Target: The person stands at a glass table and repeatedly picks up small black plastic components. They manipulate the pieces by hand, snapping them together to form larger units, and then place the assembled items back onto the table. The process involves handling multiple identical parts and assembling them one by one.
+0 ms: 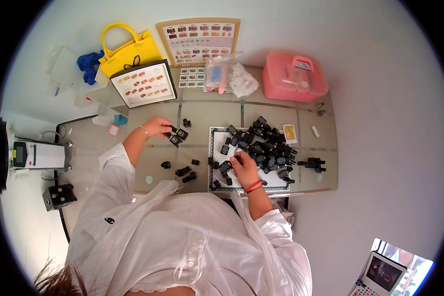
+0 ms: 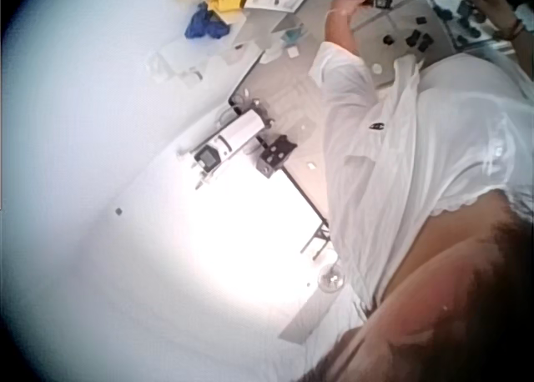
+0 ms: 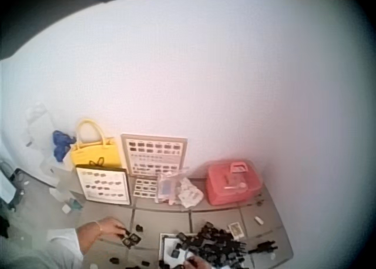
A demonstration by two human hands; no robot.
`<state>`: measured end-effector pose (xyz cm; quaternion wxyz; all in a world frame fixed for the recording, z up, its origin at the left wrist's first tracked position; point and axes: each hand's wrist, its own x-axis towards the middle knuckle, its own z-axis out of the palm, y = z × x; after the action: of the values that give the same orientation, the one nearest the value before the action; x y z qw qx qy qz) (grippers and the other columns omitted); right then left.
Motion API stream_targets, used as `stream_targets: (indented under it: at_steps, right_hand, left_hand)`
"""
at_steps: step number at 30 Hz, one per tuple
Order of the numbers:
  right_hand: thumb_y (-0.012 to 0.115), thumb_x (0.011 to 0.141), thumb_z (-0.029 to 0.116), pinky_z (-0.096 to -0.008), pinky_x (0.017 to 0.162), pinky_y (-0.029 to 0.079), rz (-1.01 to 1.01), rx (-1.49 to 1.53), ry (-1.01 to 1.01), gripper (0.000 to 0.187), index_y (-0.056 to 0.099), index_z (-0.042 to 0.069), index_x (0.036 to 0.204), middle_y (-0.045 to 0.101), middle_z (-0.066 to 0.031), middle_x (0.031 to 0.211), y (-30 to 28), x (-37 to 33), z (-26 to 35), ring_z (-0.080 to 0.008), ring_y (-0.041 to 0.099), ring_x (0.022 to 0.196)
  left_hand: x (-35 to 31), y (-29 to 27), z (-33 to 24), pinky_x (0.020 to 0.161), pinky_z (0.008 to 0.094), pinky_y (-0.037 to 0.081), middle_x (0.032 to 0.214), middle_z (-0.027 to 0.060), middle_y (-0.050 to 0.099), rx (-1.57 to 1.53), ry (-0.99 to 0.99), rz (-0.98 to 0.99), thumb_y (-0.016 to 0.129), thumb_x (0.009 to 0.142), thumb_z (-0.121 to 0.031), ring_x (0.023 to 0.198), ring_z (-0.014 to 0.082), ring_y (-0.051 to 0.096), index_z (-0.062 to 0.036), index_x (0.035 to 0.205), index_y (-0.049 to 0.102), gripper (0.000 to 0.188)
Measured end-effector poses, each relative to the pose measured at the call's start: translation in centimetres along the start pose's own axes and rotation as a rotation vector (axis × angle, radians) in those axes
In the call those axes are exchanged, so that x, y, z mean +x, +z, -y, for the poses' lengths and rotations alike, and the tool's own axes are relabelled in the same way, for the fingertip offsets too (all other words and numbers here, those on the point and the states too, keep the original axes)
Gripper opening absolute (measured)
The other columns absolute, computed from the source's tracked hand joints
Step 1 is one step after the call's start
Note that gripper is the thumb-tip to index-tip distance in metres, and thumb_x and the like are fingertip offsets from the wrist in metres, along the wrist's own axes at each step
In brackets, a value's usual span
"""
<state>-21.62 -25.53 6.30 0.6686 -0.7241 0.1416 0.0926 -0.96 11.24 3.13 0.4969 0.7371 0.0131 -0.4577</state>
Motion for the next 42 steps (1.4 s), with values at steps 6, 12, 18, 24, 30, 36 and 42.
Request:
stream_targets:
  at_steps: [6, 12, 18, 24, 30, 36, 42]
  right_hand:
    - [0.063, 0.096, 0.016, -0.0227, 0.054, 0.042, 0.036, -0.008, -0.007, 0.017, 0.061, 0.0, 0.1, 0.063, -0.0007, 0.076, 0.0, 0.1, -0.3, -0.0059, 0.052, 0.06]
    - [0.064, 0.096, 0.016, -0.0228, 0.053, 0.042, 0.034, 0.009, 0.009, 0.017, 0.061, 0.0, 0.1, 0.061, -0.0001, 0.074, 0.1, 0.1, -0.9, -0.0062, 0.052, 0.059]
    - [0.063, 0.097, 0.018, -0.0223, 0.054, 0.041, 0.054, 0.01, 0.029, 0.017, 0.06, 0.002, 0.099, 0.057, 0.0011, 0.074, 0.2, 0.0, -0.5, -0.007, 0.051, 0.058]
    - [0.062, 0.097, 0.018, -0.0223, 0.054, 0.041, 0.047, 0.015, 0.025, 0.016, 0.06, 0.002, 0.099, 0.056, 0.0015, 0.074, 0.1, -0.1, -0.8, -0.007, 0.051, 0.058]
    - [0.068, 0.092, 0.017, -0.0252, 0.057, 0.046, -0.07, -0.204, -0.069, 0.018, 0.06, 0.002, 0.098, 0.063, -0.0032, 0.078, 0.0, -0.2, -1.0, -0.0098, 0.056, 0.061]
    - [0.072, 0.081, 0.011, -0.0419, 0.066, 0.052, -0.171, -0.679, -0.287, 0.018, 0.061, 0.004, 0.093, 0.067, -0.015, 0.081, 0.4, 0.1, -0.2, -0.0338, 0.066, 0.073]
    - [0.064, 0.079, 0.011, -0.0473, 0.078, 0.048, -0.162, -1.162, -0.369, 0.008, 0.065, 0.009, 0.087, 0.067, -0.0088, 0.081, 1.0, 1.8, -1.7, -0.0307, 0.065, 0.085]
  left_hand:
    - [-3.5, 2.3, -0.4, 0.085, 0.0323, 0.057, 0.111, 0.0065, 0.066, -0.381, -0.021, 0.245, 0.053, 0.099, -0.005, 0.096, 0.0152, 0.065, 0.002, 0.124, 0.06, 0.027]
    - [-4.2, 3.7, -0.4, 0.085, 0.0304, 0.057, 0.111, 0.006, 0.067, -0.491, -0.015, 0.401, 0.057, 0.098, -0.006, 0.095, 0.0145, 0.066, 0.0006, 0.123, 0.061, 0.027]
    - [-4.2, 4.4, 0.1, 0.077, 0.0275, 0.059, 0.104, 0.0053, 0.069, -0.596, 0.004, 0.543, 0.064, 0.094, -0.007, 0.089, 0.0136, 0.068, 0.0001, 0.119, 0.063, 0.026]
    - [-4.5, 5.1, -0.5, 0.076, 0.0254, 0.059, 0.104, 0.005, 0.069, -0.541, 0.008, 0.623, 0.059, 0.096, -0.006, 0.091, 0.0118, 0.067, -0.0006, 0.119, 0.063, 0.023]
    - [-4.5, 5.5, -0.7, 0.078, 0.0246, 0.058, 0.105, 0.0048, 0.069, -0.523, -0.01, 0.629, 0.06, 0.096, -0.007, 0.092, 0.0118, 0.067, -0.001, 0.119, 0.063, 0.024]
    - [-4.3, 5.7, -0.5, 0.079, 0.0237, 0.058, 0.106, 0.0047, 0.068, -0.508, -0.003, 0.691, 0.061, 0.096, -0.009, 0.093, 0.0116, 0.067, 0.0001, 0.12, 0.063, 0.026]
    - [-4.5, 6.3, -0.9, 0.083, 0.0255, 0.057, 0.107, 0.0053, 0.068, -0.481, 0.007, 0.729, 0.063, 0.096, -0.012, 0.095, 0.0125, 0.066, 0.002, 0.12, 0.062, 0.028]
